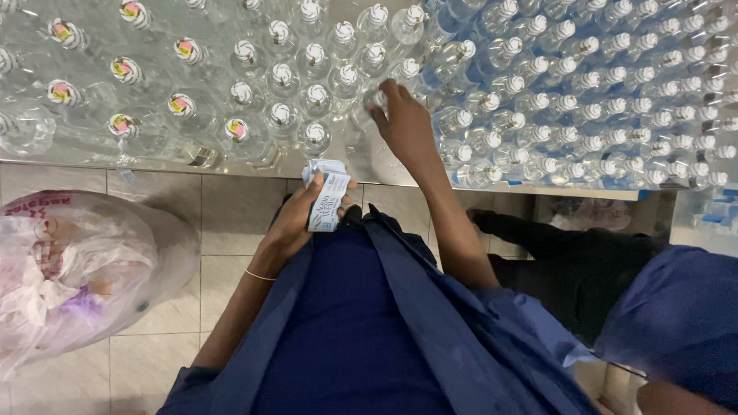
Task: The person stands at a table filled with clear plastic bottles and applies small rectangular labels to the caps. They hold a stack of labels in their left hand and use their right hand to pick up individual bottles, apply the label, and place the bottle back on the table. The process is repeated continuously throughout the video.
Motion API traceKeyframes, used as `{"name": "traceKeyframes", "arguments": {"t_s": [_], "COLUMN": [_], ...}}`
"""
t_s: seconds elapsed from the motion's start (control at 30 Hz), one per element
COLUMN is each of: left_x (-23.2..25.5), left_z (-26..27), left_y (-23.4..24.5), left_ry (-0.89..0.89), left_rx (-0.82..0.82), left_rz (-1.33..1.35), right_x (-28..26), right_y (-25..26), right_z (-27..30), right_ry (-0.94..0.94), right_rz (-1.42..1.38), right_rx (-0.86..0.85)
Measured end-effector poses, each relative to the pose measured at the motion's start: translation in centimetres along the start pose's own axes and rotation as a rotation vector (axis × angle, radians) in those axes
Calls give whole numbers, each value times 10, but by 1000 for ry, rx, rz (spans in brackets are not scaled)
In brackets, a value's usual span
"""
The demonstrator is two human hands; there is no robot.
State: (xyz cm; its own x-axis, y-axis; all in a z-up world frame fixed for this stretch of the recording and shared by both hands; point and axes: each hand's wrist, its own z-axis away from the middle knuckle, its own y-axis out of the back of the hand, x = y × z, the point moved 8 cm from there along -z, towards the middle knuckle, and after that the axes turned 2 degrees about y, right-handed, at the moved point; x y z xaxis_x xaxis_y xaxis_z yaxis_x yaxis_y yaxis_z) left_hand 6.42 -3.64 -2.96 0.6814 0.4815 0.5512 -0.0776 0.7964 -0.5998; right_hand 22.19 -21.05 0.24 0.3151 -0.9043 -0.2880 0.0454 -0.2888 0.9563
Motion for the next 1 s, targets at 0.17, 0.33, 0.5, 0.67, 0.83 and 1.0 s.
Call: {"name": "traceKeyframes", "arguments": {"t_s": [0.17,0.33,0.5,0.67,0.83,1.0], "left_x": [-28,-25,-28,-59,-60,-44], "left_z": [-8,-8,-6,-30,-25,-15], "left_y": [15,-3,-13,2,2,-3], "left_ry": [35,46,43,27,57,44], "left_rx": [-18,-36,-72,-109,-50,30], "left_rz": [9,40,0,-27,40,87], "right_x": [16,-5,-39,-59,-42,-15], "right_y": [-11,4,76,46,45,61], "right_z": [37,62,92,113,120,105], "right_ry": [-141,-187,-48,151,-11,-97], "right_rz": [-242,-231,-123,-711,-854,-872], "right_rx": [-108,-141,208,56,75,183]}}
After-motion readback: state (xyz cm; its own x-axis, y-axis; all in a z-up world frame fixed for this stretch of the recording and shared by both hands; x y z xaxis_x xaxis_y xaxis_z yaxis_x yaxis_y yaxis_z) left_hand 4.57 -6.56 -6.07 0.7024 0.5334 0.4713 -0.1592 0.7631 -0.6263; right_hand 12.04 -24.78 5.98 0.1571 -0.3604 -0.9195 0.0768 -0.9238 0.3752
